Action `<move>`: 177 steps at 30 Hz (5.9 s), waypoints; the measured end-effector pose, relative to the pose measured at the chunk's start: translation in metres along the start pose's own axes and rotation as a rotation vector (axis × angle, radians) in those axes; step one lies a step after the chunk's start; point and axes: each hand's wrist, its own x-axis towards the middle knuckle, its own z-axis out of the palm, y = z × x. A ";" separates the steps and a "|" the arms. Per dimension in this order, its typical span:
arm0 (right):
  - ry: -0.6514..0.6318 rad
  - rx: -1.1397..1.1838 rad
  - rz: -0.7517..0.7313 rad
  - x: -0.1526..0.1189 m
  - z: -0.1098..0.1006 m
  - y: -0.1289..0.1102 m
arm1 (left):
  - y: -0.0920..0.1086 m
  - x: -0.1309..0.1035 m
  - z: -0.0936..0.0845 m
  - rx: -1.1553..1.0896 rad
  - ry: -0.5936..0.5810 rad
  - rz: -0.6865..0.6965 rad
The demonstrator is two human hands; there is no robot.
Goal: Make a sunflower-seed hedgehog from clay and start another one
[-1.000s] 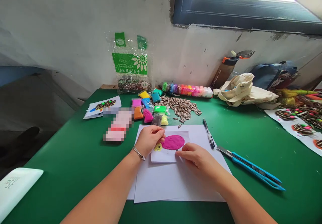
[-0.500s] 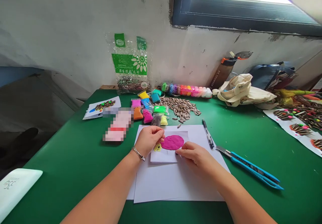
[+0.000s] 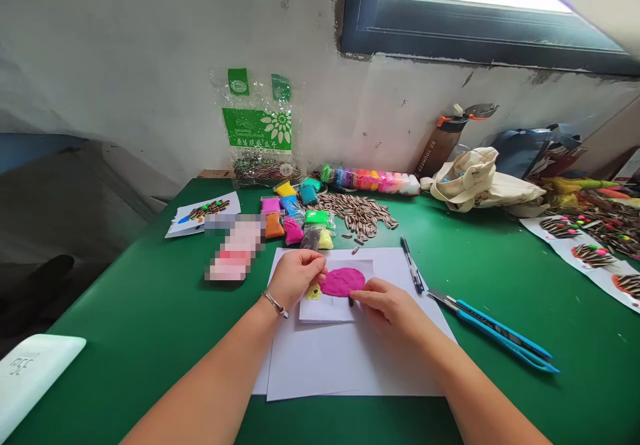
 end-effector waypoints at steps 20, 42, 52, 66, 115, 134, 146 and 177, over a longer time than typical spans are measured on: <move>0.258 0.185 0.089 0.032 -0.020 -0.047 | 0.011 -0.015 -0.002 -0.161 -0.207 -0.136; 0.392 0.373 0.186 0.050 0.023 -0.032 | 0.004 -0.014 0.001 -0.389 -0.421 -0.149; 0.360 0.362 0.192 0.050 0.022 -0.030 | 0.006 -0.019 0.005 -0.400 -0.414 -0.174; 0.475 0.463 0.164 0.047 0.018 -0.028 | 0.012 -0.019 0.000 -0.358 -0.309 -0.215; 0.346 0.633 0.244 0.047 0.005 -0.024 | 0.016 -0.016 -0.006 -0.151 -0.214 -0.152; 0.290 0.628 0.234 0.046 0.007 -0.022 | 0.015 -0.016 -0.005 0.004 -0.298 -0.140; -0.043 -0.037 -0.078 0.043 0.008 -0.018 | 0.016 -0.012 -0.009 0.394 -0.058 0.199; -0.156 -0.163 -0.084 0.042 0.008 -0.034 | 0.000 -0.002 -0.012 0.643 -0.074 0.269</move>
